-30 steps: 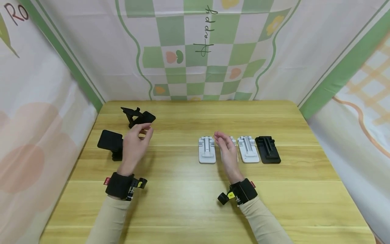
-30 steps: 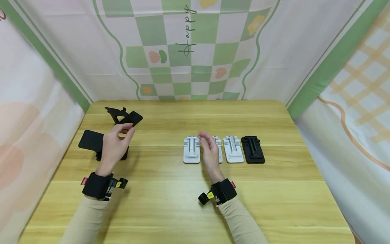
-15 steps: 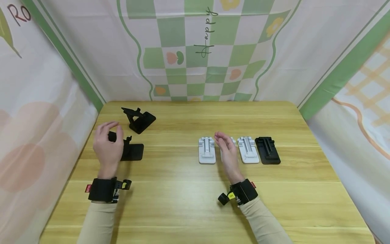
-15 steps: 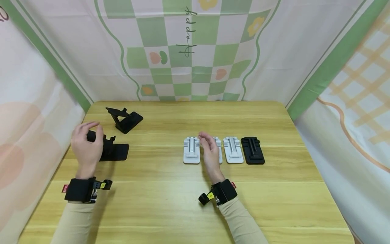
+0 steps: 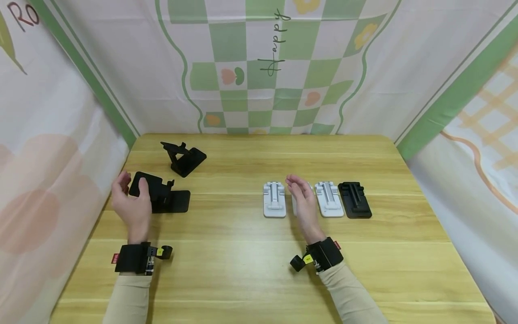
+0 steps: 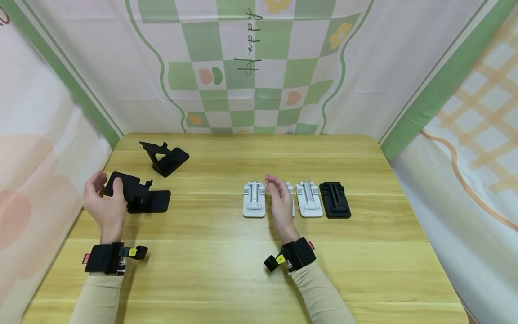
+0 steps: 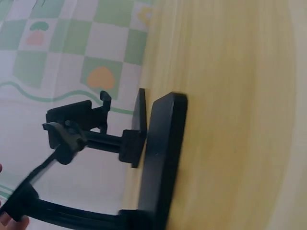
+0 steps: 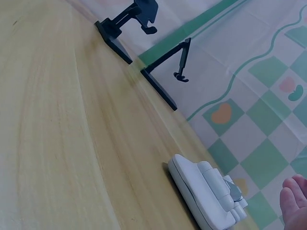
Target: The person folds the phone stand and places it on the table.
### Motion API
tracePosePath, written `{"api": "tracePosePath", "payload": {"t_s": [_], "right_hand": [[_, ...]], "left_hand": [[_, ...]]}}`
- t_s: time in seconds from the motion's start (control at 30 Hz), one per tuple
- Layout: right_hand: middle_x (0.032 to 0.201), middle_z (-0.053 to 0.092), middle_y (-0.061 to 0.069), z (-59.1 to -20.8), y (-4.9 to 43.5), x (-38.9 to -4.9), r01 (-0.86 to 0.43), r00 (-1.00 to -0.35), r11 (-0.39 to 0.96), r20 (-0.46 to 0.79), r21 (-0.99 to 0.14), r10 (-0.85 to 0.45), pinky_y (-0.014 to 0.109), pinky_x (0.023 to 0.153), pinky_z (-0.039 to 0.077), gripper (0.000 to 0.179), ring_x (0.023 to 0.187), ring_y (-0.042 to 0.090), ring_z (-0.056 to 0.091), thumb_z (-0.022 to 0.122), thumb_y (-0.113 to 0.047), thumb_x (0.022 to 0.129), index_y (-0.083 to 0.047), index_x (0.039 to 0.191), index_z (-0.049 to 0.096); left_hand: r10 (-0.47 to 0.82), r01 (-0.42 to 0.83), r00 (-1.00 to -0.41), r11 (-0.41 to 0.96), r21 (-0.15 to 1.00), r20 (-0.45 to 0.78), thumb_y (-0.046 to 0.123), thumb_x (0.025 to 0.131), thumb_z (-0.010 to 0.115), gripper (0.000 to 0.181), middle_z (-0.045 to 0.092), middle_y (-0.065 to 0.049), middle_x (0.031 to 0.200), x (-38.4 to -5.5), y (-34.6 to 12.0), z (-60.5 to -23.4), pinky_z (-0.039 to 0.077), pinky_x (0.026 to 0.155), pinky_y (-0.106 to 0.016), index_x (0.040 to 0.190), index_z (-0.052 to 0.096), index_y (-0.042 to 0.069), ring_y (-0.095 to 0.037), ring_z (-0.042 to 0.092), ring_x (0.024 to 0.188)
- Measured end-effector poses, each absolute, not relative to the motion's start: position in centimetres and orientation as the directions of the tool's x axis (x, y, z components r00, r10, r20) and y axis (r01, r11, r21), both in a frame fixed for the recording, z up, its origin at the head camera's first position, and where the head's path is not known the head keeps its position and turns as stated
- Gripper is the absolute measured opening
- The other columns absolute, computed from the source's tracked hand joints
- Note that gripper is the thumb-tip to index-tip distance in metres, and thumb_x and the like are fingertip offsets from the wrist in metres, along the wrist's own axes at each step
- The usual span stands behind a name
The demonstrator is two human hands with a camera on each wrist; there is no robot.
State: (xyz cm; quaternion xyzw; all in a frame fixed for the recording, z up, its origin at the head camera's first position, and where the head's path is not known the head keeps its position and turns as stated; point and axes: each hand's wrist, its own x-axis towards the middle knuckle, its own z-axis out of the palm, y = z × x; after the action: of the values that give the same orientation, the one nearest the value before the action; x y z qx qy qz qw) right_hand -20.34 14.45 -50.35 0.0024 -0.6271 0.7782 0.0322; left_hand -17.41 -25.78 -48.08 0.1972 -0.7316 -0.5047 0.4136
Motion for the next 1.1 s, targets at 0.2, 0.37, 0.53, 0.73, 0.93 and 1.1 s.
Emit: {"api": "tracePosePath", "payload": {"t_s": [0.2, 0.37, 0.53, 0.73, 0.93, 1.1], "right_hand": [[0.150, 0.049, 0.019, -50.1, 14.5, -20.3, -0.050, -0.998, -0.209, 0.039, -0.977, 0.054, 0.029, 0.116, 0.040, 0.037, 0.139, 0.024, 0.050, 0.043, -0.009, 0.110, 0.006, 0.144, 0.045], [0.151, 0.049, 0.017, -49.9, 14.8, -20.3, -0.040, -0.998, -0.204, 0.030, -0.978, 0.051, 0.029, 0.117, 0.039, 0.039, 0.139, 0.022, 0.049, 0.043, -0.013, 0.111, 0.003, 0.146, 0.043], [0.150, 0.050, 0.016, -49.7, 14.8, -20.3, -0.031, -0.998, -0.205, 0.020, -0.978, 0.054, 0.028, 0.117, 0.039, 0.039, 0.140, 0.023, 0.049, 0.043, -0.013, 0.111, 0.003, 0.146, 0.044], [0.152, 0.049, 0.018, -49.8, 14.7, -20.3, -0.028, -0.999, -0.196, 0.019, -0.980, 0.045, 0.029, 0.117, 0.039, 0.039, 0.141, 0.025, 0.048, 0.043, -0.012, 0.111, 0.004, 0.146, 0.045], [0.152, 0.049, 0.017, -50.0, 14.8, -20.4, -0.013, -0.999, -0.202, 0.004, -0.979, 0.043, 0.028, 0.118, 0.038, 0.039, 0.140, 0.023, 0.049, 0.044, -0.014, 0.111, 0.003, 0.146, 0.044], [0.151, 0.049, 0.016, -50.0, 14.8, -20.6, -0.005, -0.999, -0.215, -0.007, -0.977, 0.054, 0.028, 0.117, 0.039, 0.039, 0.141, 0.023, 0.048, 0.043, -0.012, 0.111, 0.003, 0.147, 0.044]], "left_hand": [[-0.740, 0.034, -0.654, 0.179, 0.983, 0.158, 0.026, 0.098, 0.069, 0.053, 0.057, -0.009, 0.138, -17.1, -25.7, -49.1, 0.046, 0.107, -0.031, 0.144, 0.054, 0.004, -0.017, 0.055, 0.124], [-0.751, 0.005, -0.652, 0.139, 0.990, 0.109, 0.031, 0.097, 0.072, 0.035, 0.063, -0.002, 0.120, -17.0, -25.7, -49.9, 0.049, 0.095, -0.026, 0.125, 0.066, 0.010, -0.012, 0.059, 0.111], [-0.779, 0.057, -0.615, 0.112, 0.992, 0.123, 0.029, 0.094, 0.077, 0.023, 0.066, 0.007, 0.098, -17.1, -25.4, -49.9, 0.048, 0.084, -0.019, 0.106, 0.071, 0.010, -0.008, 0.061, 0.096], [-0.814, 0.096, -0.571, 0.060, 0.994, 0.104, 0.027, 0.090, 0.082, 0.024, 0.069, 0.008, 0.089, -17.3, -25.2, -50.0, 0.049, 0.080, -0.019, 0.100, 0.077, 0.006, -0.009, 0.062, 0.087], [-0.830, 0.176, -0.545, 0.019, 0.984, 0.113, 0.026, 0.088, 0.084, 0.024, 0.072, 0.006, 0.087, -17.3, -24.6, -49.9, 0.049, 0.078, -0.022, 0.097, 0.080, 0.004, -0.011, 0.062, 0.084], [-0.828, 0.273, -0.516, 0.082, 0.959, 0.218, 0.020, 0.091, 0.081, 0.021, 0.066, 0.008, 0.073, -17.2, -23.1, -49.1, 0.044, 0.068, -0.023, 0.085, 0.076, 0.001, -0.008, 0.054, 0.070]]}}
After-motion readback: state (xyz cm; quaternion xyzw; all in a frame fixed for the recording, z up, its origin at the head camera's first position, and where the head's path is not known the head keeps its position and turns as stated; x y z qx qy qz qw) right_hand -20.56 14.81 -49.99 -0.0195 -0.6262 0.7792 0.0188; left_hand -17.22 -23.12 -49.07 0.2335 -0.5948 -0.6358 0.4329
